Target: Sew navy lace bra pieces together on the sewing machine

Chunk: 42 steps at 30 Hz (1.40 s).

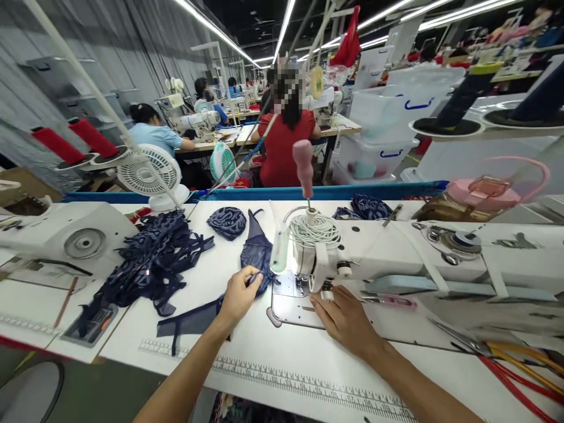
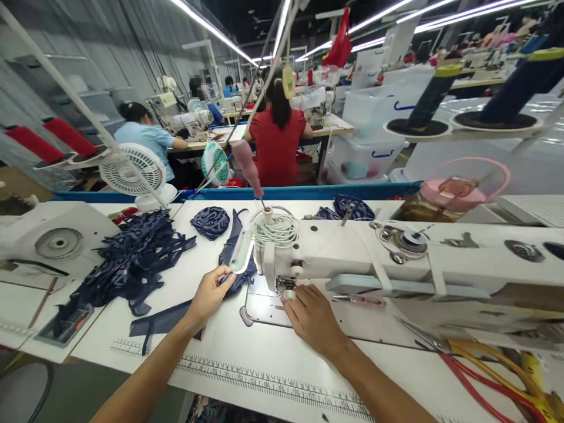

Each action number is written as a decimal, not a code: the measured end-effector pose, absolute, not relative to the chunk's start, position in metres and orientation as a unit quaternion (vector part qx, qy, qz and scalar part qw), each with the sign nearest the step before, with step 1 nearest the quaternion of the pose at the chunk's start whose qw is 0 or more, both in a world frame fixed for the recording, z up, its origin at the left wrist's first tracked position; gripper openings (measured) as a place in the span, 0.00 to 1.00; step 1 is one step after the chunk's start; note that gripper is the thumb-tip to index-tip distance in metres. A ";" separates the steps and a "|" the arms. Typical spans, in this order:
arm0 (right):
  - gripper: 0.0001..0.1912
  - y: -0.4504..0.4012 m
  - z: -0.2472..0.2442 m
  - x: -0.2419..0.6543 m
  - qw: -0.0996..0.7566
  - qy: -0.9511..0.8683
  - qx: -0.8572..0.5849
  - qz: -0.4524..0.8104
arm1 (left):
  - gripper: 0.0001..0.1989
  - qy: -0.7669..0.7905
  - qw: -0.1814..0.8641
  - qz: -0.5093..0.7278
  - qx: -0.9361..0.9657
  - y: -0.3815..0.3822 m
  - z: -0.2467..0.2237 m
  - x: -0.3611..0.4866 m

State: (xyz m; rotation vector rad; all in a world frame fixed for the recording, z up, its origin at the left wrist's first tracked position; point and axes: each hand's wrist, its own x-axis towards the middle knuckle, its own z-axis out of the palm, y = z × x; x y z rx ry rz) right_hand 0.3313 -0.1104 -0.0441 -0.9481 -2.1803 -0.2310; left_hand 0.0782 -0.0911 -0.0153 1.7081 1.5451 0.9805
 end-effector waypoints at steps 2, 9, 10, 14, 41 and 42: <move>0.11 -0.115 -0.040 0.325 0.380 -0.848 -0.365 -0.057 | 0.16 0.582 0.382 0.384 0.607 -0.101 -0.004 0.069; 0.10 -0.132 -0.024 0.279 0.393 -0.763 -0.406 0.314 | 0.15 0.526 0.547 0.412 0.505 -0.130 0.023 0.067; 0.09 -0.133 -0.023 0.272 0.396 -0.738 -0.416 0.353 | 0.14 0.515 0.569 0.417 0.488 -0.132 0.024 0.068; 0.16 -0.133 -0.021 0.251 0.418 -0.610 -0.427 0.520 | 0.13 0.503 0.580 0.428 0.478 -0.139 0.027 0.069; 0.08 -0.154 -0.002 0.273 0.425 -0.716 -0.417 0.364 | 0.15 0.515 0.573 0.381 0.511 -0.172 0.042 0.081; 0.08 -0.154 -0.003 0.272 0.423 -0.707 -0.422 0.379 | 0.15 0.509 0.577 0.391 0.504 -0.172 0.040 0.084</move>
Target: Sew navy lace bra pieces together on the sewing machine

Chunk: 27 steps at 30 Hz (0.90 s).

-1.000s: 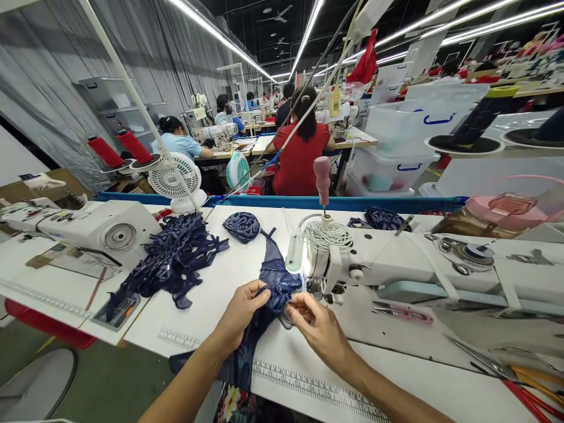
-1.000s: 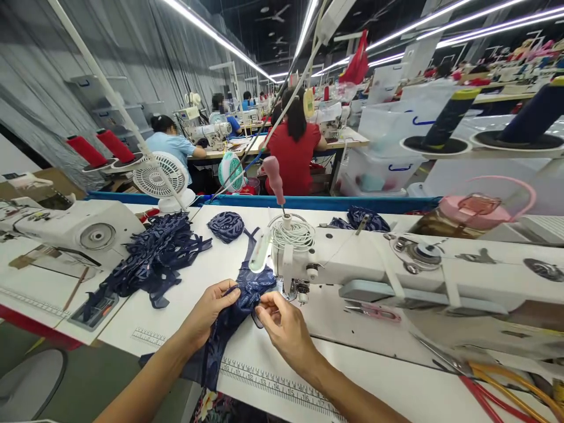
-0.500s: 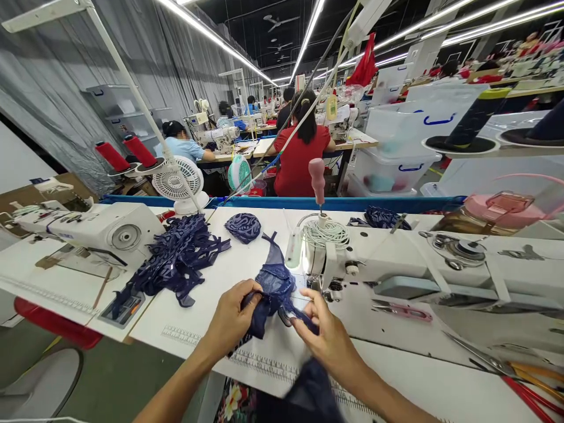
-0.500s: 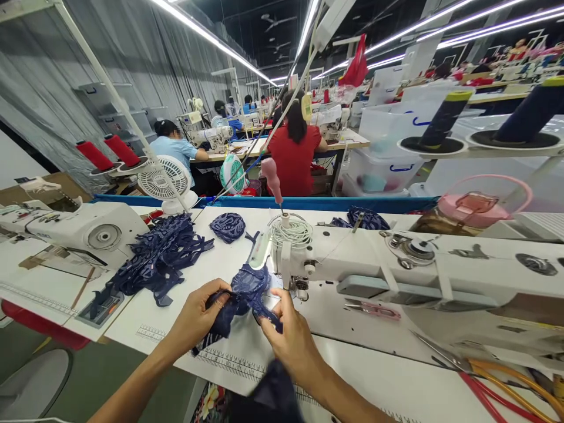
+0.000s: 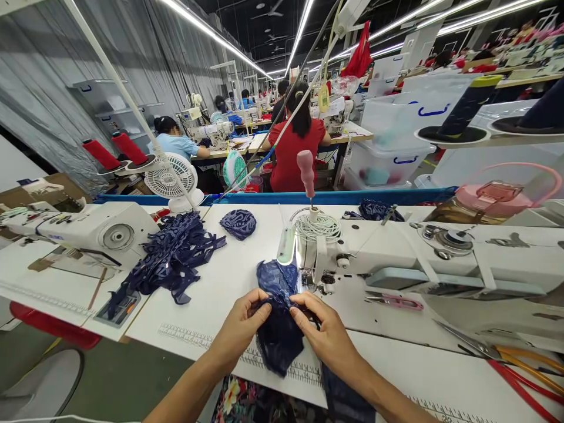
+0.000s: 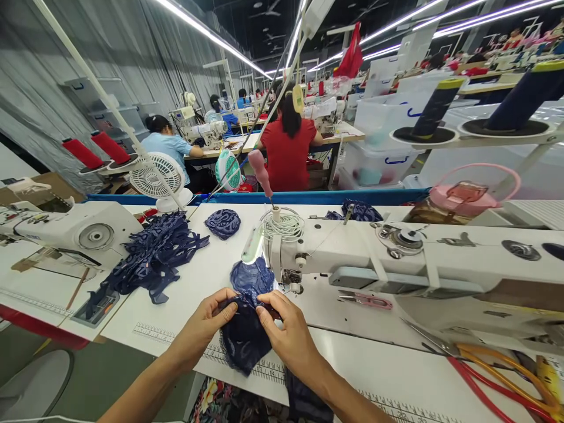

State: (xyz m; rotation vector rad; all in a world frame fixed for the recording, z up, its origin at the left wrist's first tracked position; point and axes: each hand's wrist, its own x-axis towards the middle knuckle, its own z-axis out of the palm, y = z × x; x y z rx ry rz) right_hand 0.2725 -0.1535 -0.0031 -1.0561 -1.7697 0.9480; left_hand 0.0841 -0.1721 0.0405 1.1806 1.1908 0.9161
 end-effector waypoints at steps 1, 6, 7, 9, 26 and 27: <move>0.08 -0.153 -0.004 0.272 0.419 -0.700 -0.426 0.391 | 0.15 0.507 0.582 0.397 0.497 -0.172 0.039 0.087; 0.10 -0.156 -0.002 0.273 0.401 -0.692 -0.437 0.411 | 0.12 0.546 0.491 0.388 0.557 -0.172 0.032 0.095; 0.11 -0.157 -0.002 0.273 0.403 -0.695 -0.437 0.404 | 0.11 0.556 0.450 0.383 0.584 -0.173 0.031 0.095; 0.10 -0.157 0.000 0.274 0.411 -0.703 -0.434 0.385 | 0.10 0.566 0.380 0.369 0.632 -0.175 0.028 0.095; 0.10 -0.155 0.000 0.278 0.382 -0.744 -0.408 0.366 | 0.05 0.529 0.280 0.340 0.726 -0.167 0.027 0.085; 0.10 -0.154 -0.002 0.279 0.386 -0.744 -0.407 0.363 | 0.09 0.546 0.324 0.339 0.694 -0.167 0.028 0.085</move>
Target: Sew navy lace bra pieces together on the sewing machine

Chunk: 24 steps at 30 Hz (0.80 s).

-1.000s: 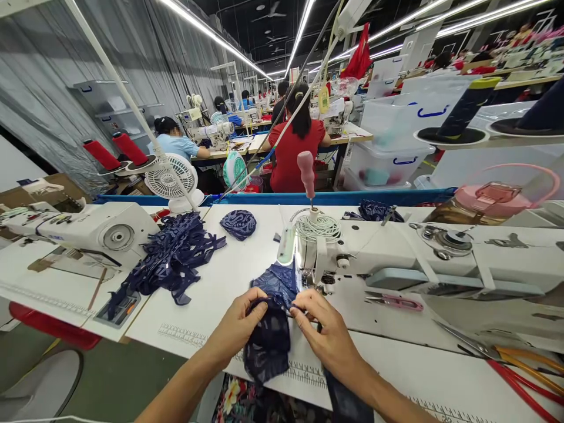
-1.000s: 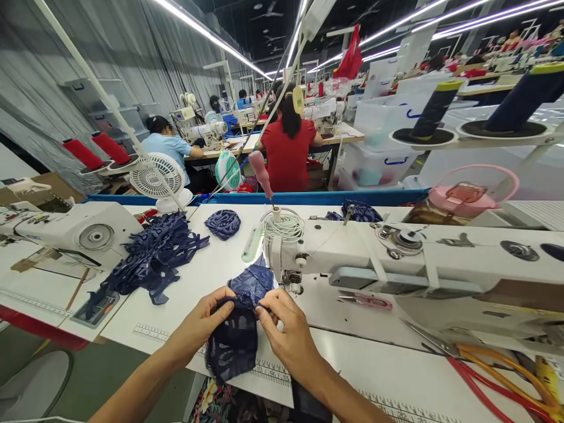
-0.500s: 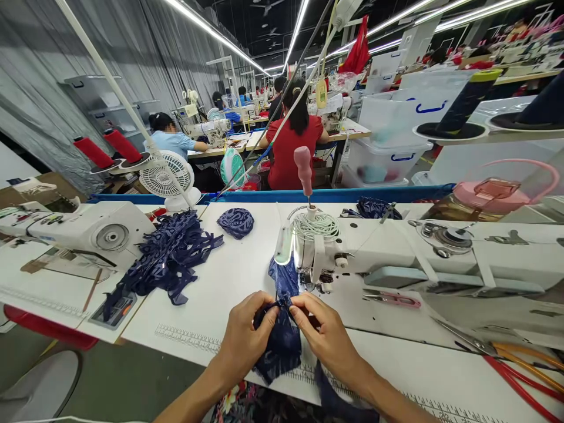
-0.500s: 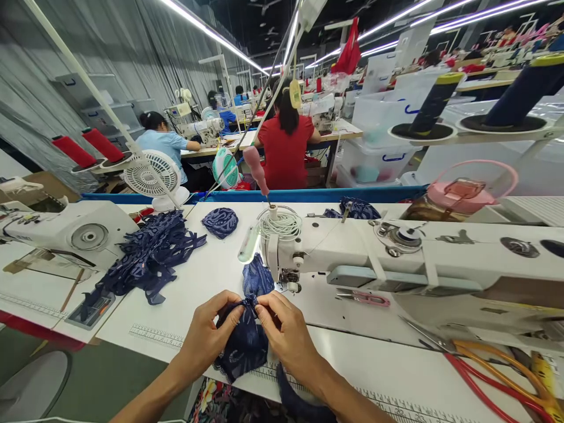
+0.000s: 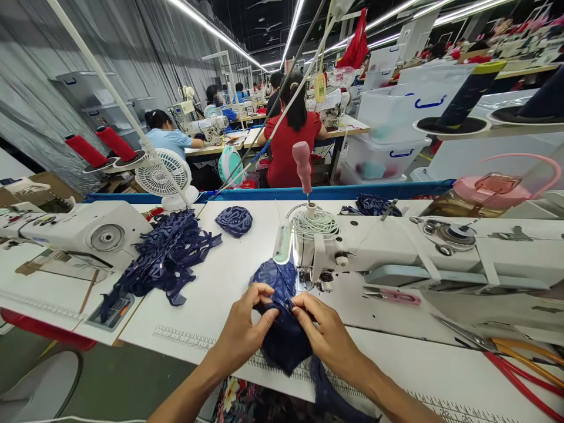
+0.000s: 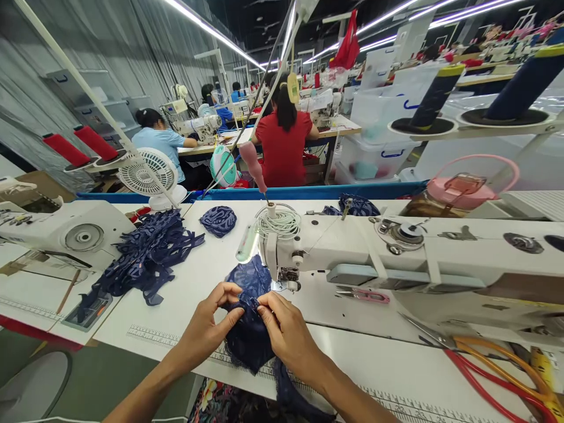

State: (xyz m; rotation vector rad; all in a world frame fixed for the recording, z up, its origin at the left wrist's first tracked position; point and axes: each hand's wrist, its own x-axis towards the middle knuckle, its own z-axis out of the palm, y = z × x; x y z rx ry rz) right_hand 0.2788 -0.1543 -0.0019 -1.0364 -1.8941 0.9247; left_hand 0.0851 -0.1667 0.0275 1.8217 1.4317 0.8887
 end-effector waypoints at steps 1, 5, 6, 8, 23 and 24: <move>0.10 -0.154 -0.004 0.279 0.390 -0.744 -0.405 0.361 | 0.11 0.553 0.362 0.338 0.670 -0.167 0.028 0.085; 0.10 -0.153 -0.005 0.279 0.397 -0.744 -0.400 0.359 | 0.08 0.533 0.433 0.338 0.643 -0.165 0.033 0.086; 0.10 -0.154 -0.005 0.278 0.397 -0.742 -0.402 0.360 | 0.08 0.530 0.437 0.341 0.642 -0.165 0.033 0.087; 0.10 -0.154 -0.003 0.278 0.395 -0.737 -0.409 0.365 | 0.07 0.533 0.426 0.347 0.643 -0.165 0.032 0.088; 0.08 -0.153 -0.011 0.275 0.423 -0.674 -0.411 0.445 | 0.05 0.538 0.201 0.337 0.746 -0.166 0.012 0.096; 0.08 -0.153 -0.011 0.276 0.426 -0.672 -0.410 0.446 | 0.05 0.538 0.201 0.344 0.742 -0.166 0.012 0.096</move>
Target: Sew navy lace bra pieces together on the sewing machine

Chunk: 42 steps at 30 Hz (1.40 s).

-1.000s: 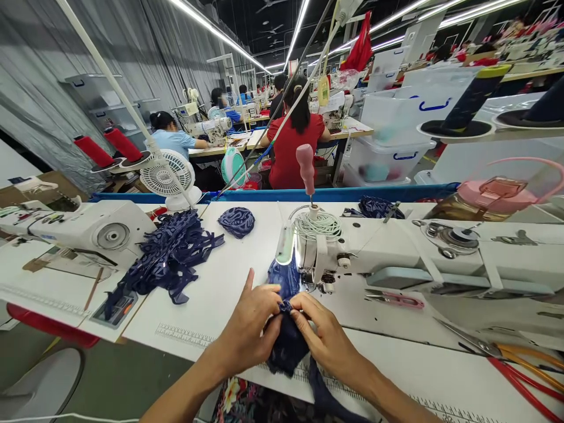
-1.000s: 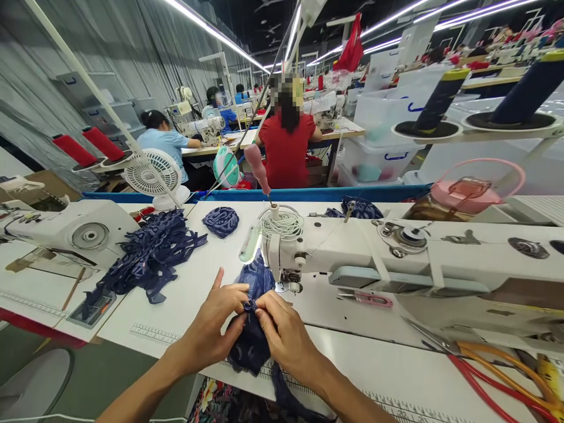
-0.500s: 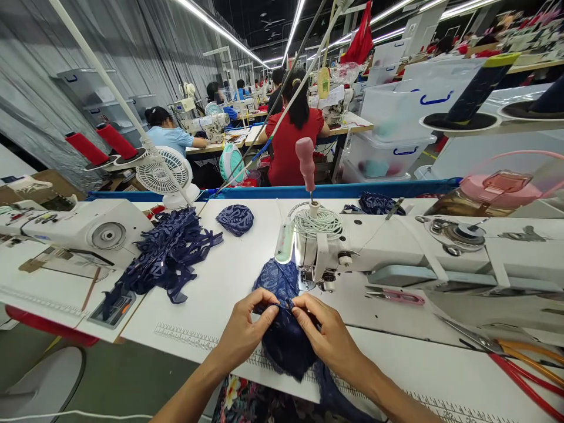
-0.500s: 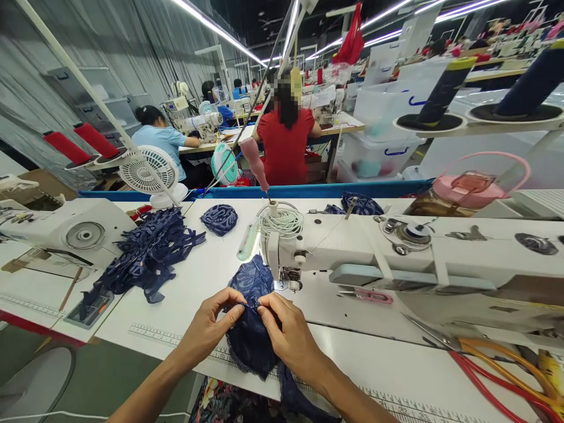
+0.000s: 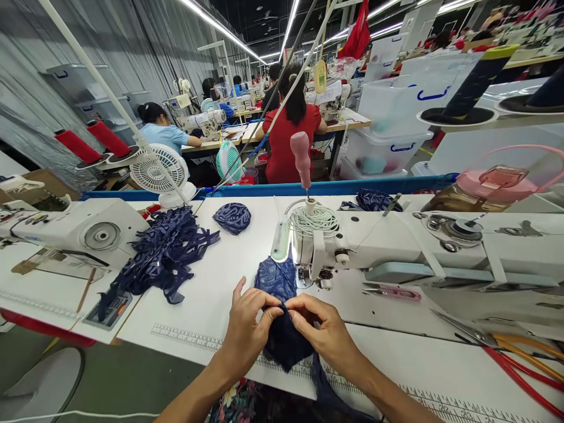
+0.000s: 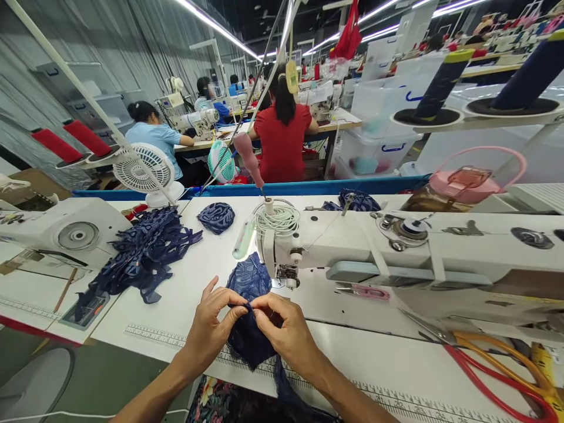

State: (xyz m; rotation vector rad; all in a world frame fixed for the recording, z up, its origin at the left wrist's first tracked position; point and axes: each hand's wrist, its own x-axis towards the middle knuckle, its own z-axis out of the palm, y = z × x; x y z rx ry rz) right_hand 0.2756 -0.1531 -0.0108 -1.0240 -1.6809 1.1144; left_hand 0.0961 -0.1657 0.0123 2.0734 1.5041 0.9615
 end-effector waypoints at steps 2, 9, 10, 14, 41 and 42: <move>0.08 -0.154 -0.010 0.276 0.430 -0.668 -0.410 0.447 | 0.05 0.539 0.207 0.357 0.735 -0.165 0.012 0.097; 0.09 -0.153 -0.014 0.279 0.433 -0.629 -0.413 0.497 | 0.04 0.534 0.208 0.374 0.729 -0.164 0.010 0.097; 0.09 -0.152 -0.015 0.279 0.434 -0.625 -0.413 0.501 | 0.04 0.534 0.208 0.375 0.729 -0.165 0.010 0.097; 0.09 -0.153 -0.015 0.279 0.436 -0.628 -0.411 0.496 | 0.04 0.534 0.215 0.379 0.725 -0.165 0.012 0.100; 0.13 -0.151 -0.002 0.297 0.375 -0.805 -0.355 0.291 | 0.02 0.522 0.367 0.403 0.657 -0.156 0.011 0.093; 0.13 -0.151 -0.001 0.298 0.373 -0.805 -0.361 0.287 | 0.03 0.523 0.371 0.398 0.656 -0.156 0.012 0.093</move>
